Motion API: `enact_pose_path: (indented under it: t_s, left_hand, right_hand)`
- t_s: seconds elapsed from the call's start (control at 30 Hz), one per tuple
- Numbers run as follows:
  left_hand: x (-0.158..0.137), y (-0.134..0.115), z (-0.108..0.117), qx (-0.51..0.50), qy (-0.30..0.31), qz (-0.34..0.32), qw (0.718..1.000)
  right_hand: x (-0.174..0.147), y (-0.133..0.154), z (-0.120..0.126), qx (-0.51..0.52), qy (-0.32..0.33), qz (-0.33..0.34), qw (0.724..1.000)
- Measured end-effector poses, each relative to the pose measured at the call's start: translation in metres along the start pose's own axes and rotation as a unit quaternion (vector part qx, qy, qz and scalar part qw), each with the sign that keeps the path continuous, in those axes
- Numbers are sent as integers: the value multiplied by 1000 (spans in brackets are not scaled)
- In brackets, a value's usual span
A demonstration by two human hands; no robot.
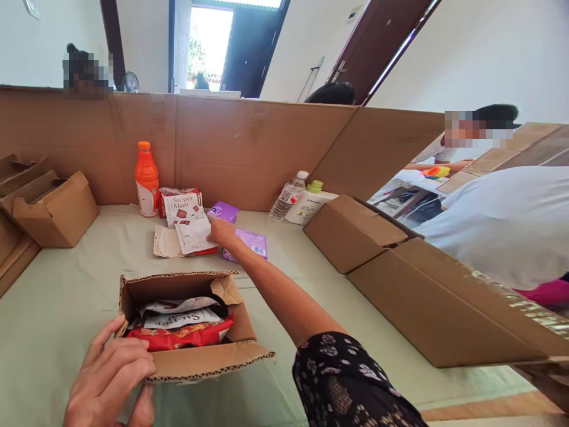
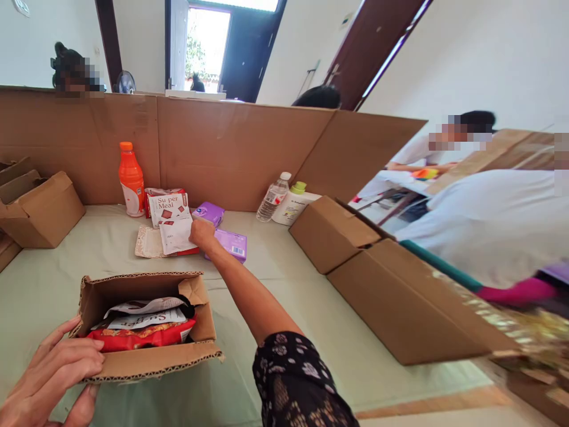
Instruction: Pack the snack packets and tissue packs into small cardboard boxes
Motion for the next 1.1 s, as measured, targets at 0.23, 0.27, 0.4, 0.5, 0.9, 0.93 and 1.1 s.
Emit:
enact_pose_path:
  t_s: [0.23, 0.27, 0.4, 0.5, 0.9, 0.93, 1.1]
  left_hand:
    - [-2, 0, 1, -8, 2, 15, 1000]
    - [-3, 0, 1, -13, 7, 21, 1000]
    - [-4, 1, -1, -25, 23, 42, 999]
    - [-5, 3, -2, -34, 23, 54, 998]
    - [-1, -2, 4, -1, -8, 59, 998]
    - [-2, -2, 4, 0, -8, 59, 998]
    - [-7, 1, 2, -1, 2, 79, 997]
  right_hand:
    - [-8, 31, 26, 168, -88, 109, 976]
    - [-11, 34, 31, 196, -103, 128, 967]
    - [-40, 29, 57, 292, -159, 172, 927]
    - [-93, 23, 103, 396, -262, 245, 845]
    - [-270, 140, 153, 161, -356, 569, 723]
    - [-267, 146, 145, 142, -347, 584, 720]
    - [-250, 142, 117, 51, -350, 560, 749]
Point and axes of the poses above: each hand's wrist, its own x-axis towards the middle knuckle, its own z-axis out of the back of the hand, y = z × x, the point moved 9 cm from there along x, towards the middle knuckle, and after that the axes turned 13 degrees about z, right-handed, at the moved point
